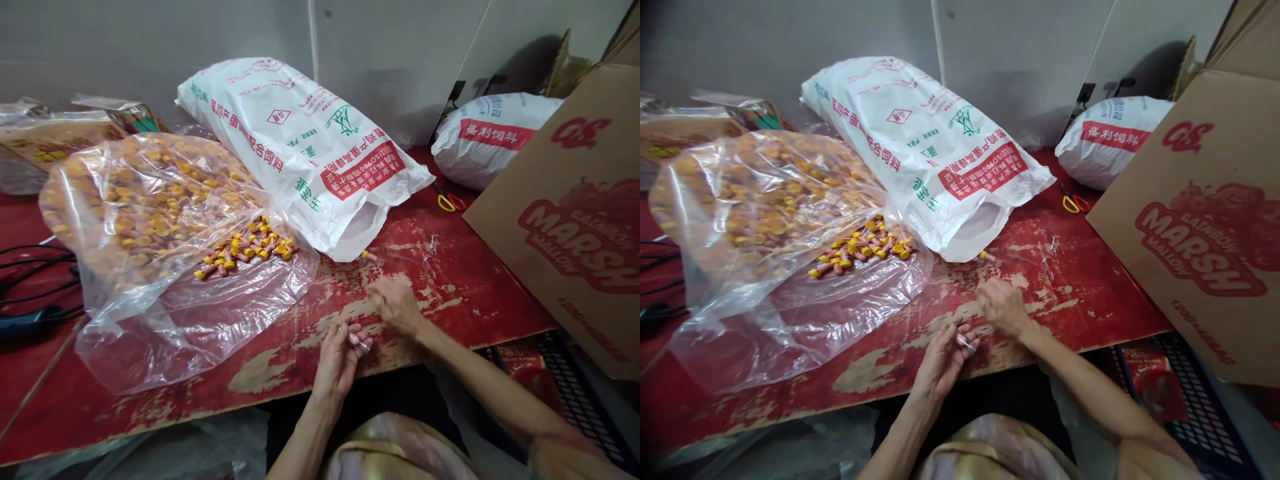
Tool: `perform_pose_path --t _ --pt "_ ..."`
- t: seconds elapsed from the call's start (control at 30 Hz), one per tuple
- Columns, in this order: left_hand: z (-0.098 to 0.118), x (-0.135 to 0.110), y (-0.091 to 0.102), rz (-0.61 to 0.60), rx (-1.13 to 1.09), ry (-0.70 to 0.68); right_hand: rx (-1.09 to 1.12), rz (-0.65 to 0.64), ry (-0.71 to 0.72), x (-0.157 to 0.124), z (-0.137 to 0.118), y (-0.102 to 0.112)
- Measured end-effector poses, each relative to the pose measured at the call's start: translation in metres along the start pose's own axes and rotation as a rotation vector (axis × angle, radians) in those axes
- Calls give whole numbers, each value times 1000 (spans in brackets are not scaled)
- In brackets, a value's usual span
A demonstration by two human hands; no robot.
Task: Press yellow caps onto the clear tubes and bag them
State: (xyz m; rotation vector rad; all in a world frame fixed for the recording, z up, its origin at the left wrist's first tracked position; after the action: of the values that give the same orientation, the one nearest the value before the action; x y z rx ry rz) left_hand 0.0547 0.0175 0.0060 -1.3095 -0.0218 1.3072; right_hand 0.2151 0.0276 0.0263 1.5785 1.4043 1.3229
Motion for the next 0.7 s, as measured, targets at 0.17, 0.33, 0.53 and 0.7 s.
perform_pose_path --t 0.17,0.33,0.53,0.7 --pt "5 -8 7 33 80 -4 -385 -196 -201 65 54 -2" --pt "2 -10 9 -3 103 22 -394 -296 -170 62 63 7" --pt "-2 -5 8 -32 118 70 -340 -576 -59 27 39 11" --pt "-3 0 7 -54 118 69 -258 -454 67 22 39 -6"
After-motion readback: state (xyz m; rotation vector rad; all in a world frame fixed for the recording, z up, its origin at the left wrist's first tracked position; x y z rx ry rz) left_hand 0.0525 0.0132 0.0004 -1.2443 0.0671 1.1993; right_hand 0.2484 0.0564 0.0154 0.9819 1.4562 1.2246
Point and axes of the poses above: each hand's wrist, its own x-axis towards the middle knuckle, its own y-axis out of the back of the hand, z = x × y, the point moved 1 cm from there along x, towards the middle knuckle, and after that the axes turned 4 degrees about -x, right-handed, at the moved point
